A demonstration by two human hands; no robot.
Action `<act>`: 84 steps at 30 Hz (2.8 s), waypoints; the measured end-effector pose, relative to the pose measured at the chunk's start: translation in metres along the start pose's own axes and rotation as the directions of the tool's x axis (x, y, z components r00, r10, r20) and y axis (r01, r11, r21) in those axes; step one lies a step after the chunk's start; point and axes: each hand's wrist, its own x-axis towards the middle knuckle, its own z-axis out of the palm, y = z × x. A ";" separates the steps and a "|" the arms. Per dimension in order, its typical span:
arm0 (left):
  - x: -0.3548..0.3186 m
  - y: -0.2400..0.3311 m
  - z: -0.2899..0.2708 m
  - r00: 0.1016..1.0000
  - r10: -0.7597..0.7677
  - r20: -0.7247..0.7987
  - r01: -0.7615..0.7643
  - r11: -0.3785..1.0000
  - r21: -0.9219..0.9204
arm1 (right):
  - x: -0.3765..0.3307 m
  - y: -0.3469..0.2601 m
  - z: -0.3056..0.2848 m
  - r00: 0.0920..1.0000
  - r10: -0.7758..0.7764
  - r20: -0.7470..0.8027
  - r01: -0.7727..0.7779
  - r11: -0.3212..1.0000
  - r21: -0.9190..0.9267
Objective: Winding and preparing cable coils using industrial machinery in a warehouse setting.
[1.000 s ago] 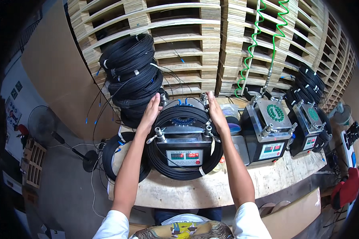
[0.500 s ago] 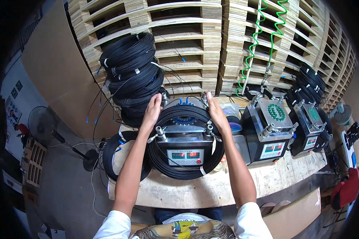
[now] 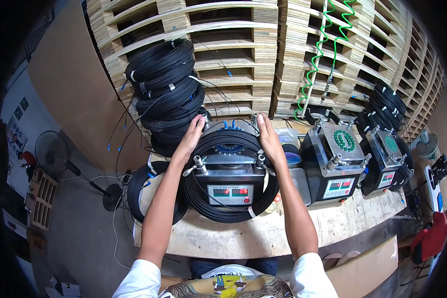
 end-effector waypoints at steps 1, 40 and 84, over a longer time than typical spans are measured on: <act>0.002 -0.005 -0.002 1.000 0.022 -0.012 -0.022 1.000 0.003 | 0.000 -0.003 0.003 1.000 -0.003 0.006 0.003 1.000 0.004; -0.003 0.001 -0.001 0.997 0.039 -0.063 -0.034 0.996 0.079 | -0.001 0.002 0.002 0.999 0.047 -0.003 -0.047 0.999 0.024; -0.007 0.011 0.004 0.999 -0.006 -0.039 0.009 0.997 0.071 | -0.002 0.004 -0.004 0.998 0.045 0.052 -0.046 0.999 0.027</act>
